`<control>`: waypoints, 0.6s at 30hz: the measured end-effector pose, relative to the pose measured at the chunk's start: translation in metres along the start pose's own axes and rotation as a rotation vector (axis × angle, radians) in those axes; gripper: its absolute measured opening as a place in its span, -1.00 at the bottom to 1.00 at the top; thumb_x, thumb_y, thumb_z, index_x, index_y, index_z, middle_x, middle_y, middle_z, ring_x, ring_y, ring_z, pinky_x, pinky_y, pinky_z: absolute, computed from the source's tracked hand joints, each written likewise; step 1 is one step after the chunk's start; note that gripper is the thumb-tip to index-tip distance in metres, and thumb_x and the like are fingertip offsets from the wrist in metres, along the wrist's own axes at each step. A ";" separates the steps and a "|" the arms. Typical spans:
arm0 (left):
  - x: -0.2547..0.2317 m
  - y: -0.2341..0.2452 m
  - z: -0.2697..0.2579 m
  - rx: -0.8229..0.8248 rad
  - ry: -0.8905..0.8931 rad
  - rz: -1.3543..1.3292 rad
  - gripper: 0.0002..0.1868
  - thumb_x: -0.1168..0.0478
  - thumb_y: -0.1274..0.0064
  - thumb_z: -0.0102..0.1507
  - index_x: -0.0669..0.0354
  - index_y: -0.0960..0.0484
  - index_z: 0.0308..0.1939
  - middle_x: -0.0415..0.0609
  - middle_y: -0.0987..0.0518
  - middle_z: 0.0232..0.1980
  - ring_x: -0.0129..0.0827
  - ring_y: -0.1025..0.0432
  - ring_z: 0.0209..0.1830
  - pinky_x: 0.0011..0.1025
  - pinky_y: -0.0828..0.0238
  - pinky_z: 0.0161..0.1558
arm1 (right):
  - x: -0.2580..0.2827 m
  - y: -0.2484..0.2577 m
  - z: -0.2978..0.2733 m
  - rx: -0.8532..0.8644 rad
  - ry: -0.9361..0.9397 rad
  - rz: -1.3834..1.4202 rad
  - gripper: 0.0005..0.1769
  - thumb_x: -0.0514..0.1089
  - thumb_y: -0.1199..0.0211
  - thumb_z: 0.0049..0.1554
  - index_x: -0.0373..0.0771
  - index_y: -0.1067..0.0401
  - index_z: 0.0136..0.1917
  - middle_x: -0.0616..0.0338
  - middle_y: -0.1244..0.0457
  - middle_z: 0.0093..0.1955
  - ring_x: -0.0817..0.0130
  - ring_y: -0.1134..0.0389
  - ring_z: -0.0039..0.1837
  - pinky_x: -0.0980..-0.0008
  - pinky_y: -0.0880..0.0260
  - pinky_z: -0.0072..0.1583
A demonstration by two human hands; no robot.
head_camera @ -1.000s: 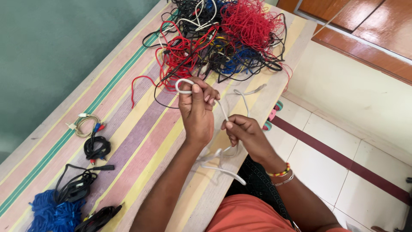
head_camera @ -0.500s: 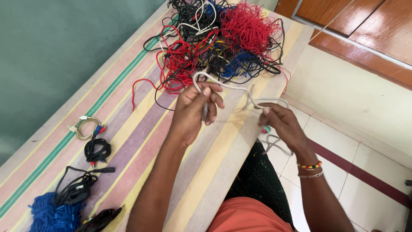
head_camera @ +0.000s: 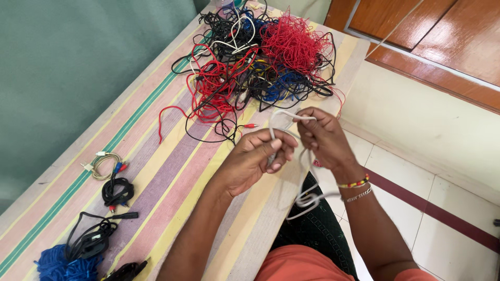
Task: The person untangles and coils several cables on a striped table. They handle a beige cable, a black cable with colored connectors, and a white cable, coiling each one and placing it aside. The person continues to sort through a pile of tangled wires.
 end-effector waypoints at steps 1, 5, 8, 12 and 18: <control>0.002 -0.002 -0.001 0.017 0.018 0.003 -0.77 0.20 0.04 0.46 0.28 -0.62 0.05 -0.04 -0.60 -0.14 -0.54 -0.31 -0.32 -0.56 -0.29 -0.21 | 0.002 0.002 0.002 0.043 0.033 0.002 -0.81 -0.17 -0.24 0.31 -0.35 -0.43 0.12 0.37 -0.13 -0.30 0.65 -0.08 -0.32 0.61 -0.13 -0.24; -0.002 -0.021 -0.007 0.164 -0.118 -0.115 -0.78 0.30 -0.05 0.45 0.27 -0.54 0.16 0.04 -0.61 0.02 -0.49 -0.36 -0.23 -0.53 -0.30 -0.18 | 0.001 -0.004 0.005 0.044 -0.015 0.120 -0.82 -0.15 -0.21 0.24 -0.30 -0.40 0.04 0.31 -0.14 -0.33 0.59 -0.10 -0.38 0.56 -0.13 -0.36; -0.003 -0.029 -0.012 0.186 -0.248 -0.130 -0.67 0.42 -0.08 0.41 0.20 -0.46 0.25 0.06 -0.58 0.11 -0.44 -0.41 -0.07 -0.46 -0.37 -0.01 | -0.016 -0.029 -0.001 0.091 -0.154 0.040 -0.77 -0.11 -0.17 0.17 -0.25 -0.40 0.06 0.19 -0.29 -0.23 0.43 -0.32 -0.29 0.43 -0.30 -0.38; -0.012 -0.023 -0.013 0.148 -0.383 -0.236 -0.61 0.52 -0.02 0.43 0.17 -0.43 0.30 0.23 -0.46 0.35 -0.09 -0.38 0.42 -0.11 -0.37 0.44 | -0.045 -0.044 -0.015 0.000 -0.133 -0.274 -0.69 -0.15 -0.24 0.08 -0.26 -0.45 0.09 0.41 -0.16 -0.29 0.62 -0.13 -0.31 0.58 -0.13 -0.31; -0.035 0.014 0.000 -0.037 -0.563 -0.088 -0.49 0.51 0.07 0.40 0.17 -0.33 0.43 0.31 -0.30 0.56 0.00 -0.17 0.64 -0.08 -0.06 0.66 | -0.057 -0.045 -0.040 0.123 -0.142 -0.548 -0.56 0.07 -0.03 0.38 -0.29 -0.52 -0.09 0.43 -0.14 -0.40 0.64 -0.14 -0.36 0.56 -0.22 -0.29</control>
Point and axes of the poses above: each hand's wrist, its own z-axis towards the middle knuckle, its own y-axis out of the back of the hand, x = y × z, the point moved 5 cm from there along z, towards the middle knuckle
